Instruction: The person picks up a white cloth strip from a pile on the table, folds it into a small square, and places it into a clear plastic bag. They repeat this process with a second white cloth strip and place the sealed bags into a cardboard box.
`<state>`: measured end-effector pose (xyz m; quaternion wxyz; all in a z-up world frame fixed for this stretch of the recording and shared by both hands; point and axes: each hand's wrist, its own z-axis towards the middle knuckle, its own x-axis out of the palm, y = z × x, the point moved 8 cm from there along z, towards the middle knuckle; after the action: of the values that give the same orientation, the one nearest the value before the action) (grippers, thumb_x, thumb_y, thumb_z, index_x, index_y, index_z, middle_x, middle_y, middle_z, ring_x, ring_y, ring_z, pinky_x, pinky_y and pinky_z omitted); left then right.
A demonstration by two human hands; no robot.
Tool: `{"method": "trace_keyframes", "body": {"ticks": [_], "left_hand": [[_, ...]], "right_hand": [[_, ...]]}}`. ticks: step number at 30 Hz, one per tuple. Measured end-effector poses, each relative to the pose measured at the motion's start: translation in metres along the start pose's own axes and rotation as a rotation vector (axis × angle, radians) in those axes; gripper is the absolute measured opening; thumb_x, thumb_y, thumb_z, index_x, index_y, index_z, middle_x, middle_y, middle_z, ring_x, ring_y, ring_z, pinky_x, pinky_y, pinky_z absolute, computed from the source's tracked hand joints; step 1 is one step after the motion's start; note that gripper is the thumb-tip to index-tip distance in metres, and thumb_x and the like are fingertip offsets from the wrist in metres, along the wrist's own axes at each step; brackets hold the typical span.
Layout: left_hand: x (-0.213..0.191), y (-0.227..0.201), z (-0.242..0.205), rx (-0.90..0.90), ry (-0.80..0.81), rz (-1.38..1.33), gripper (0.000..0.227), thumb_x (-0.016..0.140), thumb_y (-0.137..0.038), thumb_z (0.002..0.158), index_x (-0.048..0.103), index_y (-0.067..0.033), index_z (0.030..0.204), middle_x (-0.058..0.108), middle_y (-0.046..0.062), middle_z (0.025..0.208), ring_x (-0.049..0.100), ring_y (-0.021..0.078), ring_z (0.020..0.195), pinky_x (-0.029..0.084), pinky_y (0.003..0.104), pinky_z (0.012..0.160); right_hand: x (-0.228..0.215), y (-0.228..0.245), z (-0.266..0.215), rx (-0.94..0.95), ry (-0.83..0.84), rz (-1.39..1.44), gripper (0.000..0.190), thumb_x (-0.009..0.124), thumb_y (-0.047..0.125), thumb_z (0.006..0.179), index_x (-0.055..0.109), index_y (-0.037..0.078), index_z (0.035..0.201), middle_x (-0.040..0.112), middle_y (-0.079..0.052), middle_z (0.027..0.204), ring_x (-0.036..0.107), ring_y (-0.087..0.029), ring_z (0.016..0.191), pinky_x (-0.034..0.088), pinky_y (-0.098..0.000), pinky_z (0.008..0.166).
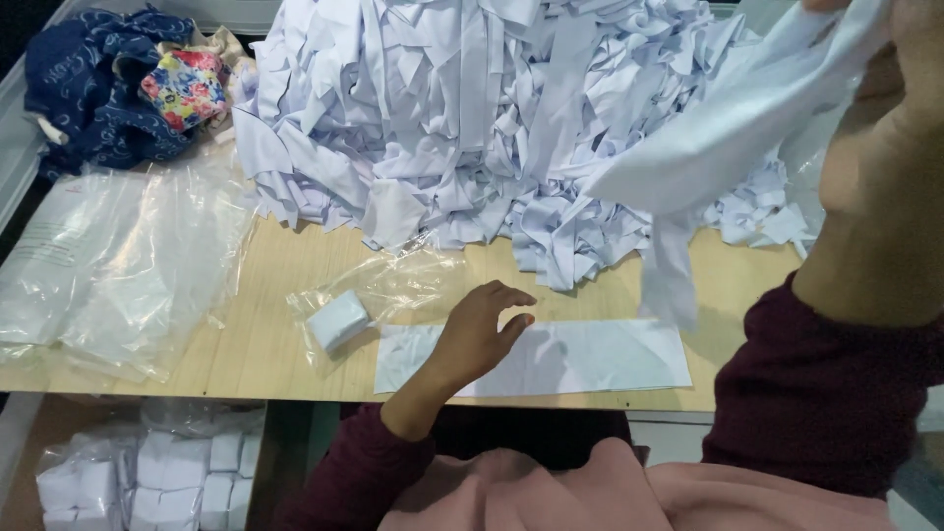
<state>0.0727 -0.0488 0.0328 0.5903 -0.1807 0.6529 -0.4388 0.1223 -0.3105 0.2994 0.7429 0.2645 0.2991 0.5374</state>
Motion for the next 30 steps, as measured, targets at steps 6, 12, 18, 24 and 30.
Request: {"method": "trace_keyframes", "body": {"ticks": [6,12,18,24,30], "left_hand": [[-0.025,-0.012,0.015,0.044,-0.215,-0.087,0.019,0.062,-0.018,0.097,0.073,-0.0124,0.111,0.067,0.002,0.095,0.065,0.0185,0.086,0.055,0.033,0.073],[-0.02,-0.015,0.028,-0.011,-0.284,-0.22,0.029,0.063,-0.017,0.096,0.064,-0.0113,0.125,0.061,0.006,0.117,0.067,0.0197,0.098,0.06,0.033,0.08],[0.069,0.025,0.077,0.115,-0.149,0.194,0.033,0.063,-0.009,0.089,0.066,-0.0058,0.122,0.064,0.014,0.117,0.058,0.0352,0.106,0.052,0.046,0.083],[0.085,0.026,0.106,0.217,-0.054,0.593,0.023,0.065,0.004,0.077,0.07,-0.0096,0.094,0.059,0.01,0.104,0.052,0.0331,0.102,0.046,0.044,0.069],[-0.005,-0.076,0.079,0.356,-0.181,0.064,0.051,0.065,-0.037,0.093,0.055,-0.012,0.136,0.056,0.012,0.135,0.052,0.0326,0.124,0.046,0.046,0.096]], "right_hand": [[0.059,0.055,-0.017,0.099,0.161,-0.12,0.011,0.064,0.002,0.119,0.062,-0.005,0.128,0.067,-0.012,0.11,0.059,-0.013,0.072,0.043,-0.0215,0.059],[0.083,0.064,-0.026,-0.011,0.492,-0.227,0.022,0.06,-0.014,0.109,0.061,-0.016,0.13,0.067,-0.021,0.087,0.066,-0.02,0.076,0.053,-0.0267,0.071],[0.046,0.044,-0.018,-0.153,0.32,-0.37,0.017,0.047,-0.015,0.131,0.064,-0.02,0.131,0.068,-0.024,0.104,0.071,-0.027,0.095,0.054,-0.0352,0.085],[-0.015,-0.018,-0.018,0.0,0.04,-0.325,0.019,0.044,0.009,0.132,0.061,0.002,0.137,0.066,-0.014,0.127,0.074,-0.022,0.109,0.06,-0.0289,0.097],[0.034,0.002,-0.048,0.088,0.47,-0.306,0.017,0.052,-0.01,0.113,0.064,-0.007,0.123,0.066,-0.017,0.091,0.066,-0.021,0.079,0.051,-0.0279,0.069]]}}
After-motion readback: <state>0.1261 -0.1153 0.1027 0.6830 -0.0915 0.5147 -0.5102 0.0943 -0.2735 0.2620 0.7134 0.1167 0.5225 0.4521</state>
